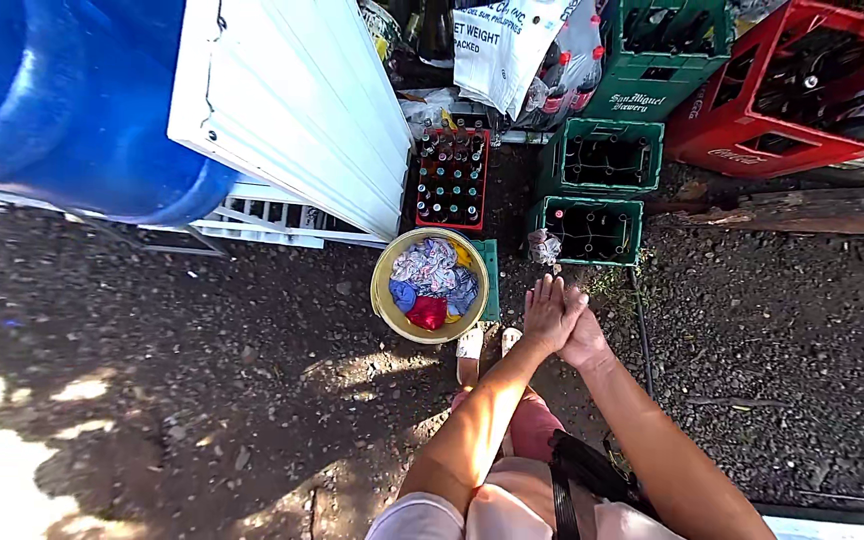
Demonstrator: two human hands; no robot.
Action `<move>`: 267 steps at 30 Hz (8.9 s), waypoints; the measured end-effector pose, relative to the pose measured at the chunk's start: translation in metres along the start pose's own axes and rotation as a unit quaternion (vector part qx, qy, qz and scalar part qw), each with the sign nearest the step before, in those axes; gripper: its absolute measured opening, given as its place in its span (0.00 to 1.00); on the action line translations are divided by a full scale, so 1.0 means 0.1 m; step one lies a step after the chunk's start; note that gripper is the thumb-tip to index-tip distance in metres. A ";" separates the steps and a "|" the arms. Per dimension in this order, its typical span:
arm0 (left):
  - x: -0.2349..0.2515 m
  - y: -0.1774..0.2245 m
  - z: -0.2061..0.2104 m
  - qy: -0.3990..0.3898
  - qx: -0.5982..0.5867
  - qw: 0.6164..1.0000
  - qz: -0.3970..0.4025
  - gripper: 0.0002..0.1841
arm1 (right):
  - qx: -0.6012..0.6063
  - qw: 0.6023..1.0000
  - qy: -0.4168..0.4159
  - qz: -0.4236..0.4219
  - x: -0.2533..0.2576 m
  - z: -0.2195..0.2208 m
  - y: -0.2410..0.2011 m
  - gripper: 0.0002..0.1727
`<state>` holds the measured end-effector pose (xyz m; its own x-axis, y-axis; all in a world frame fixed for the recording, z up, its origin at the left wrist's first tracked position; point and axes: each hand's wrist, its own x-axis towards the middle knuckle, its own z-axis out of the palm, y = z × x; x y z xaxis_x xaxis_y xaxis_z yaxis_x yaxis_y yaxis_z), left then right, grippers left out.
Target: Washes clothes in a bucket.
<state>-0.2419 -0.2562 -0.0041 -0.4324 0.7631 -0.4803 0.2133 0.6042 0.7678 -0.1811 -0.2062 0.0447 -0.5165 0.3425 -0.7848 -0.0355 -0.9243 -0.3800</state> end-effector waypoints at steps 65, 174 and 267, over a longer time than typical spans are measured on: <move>0.55 -2.87 -1.44 -0.089 0.292 0.888 -0.344 0.82 | -0.826 0.548 0.022 0.130 2.51 1.00 1.68 0.36; -1.24 -1.34 -2.94 0.169 0.006 0.985 0.040 0.23 | -0.307 0.804 -0.402 -0.312 0.07 2.01 1.27 0.11; 0.58 -2.93 -1.26 -0.203 0.289 0.848 -0.396 0.54 | -0.895 0.407 -0.011 0.184 2.51 0.79 2.12 0.59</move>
<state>-0.4397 -0.4175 -0.2036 -0.3282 0.0102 -0.9446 0.4407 0.8861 -0.1436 -0.3855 -0.3290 -0.1944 -0.2135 0.2170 -0.9525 0.7171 0.6970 -0.0019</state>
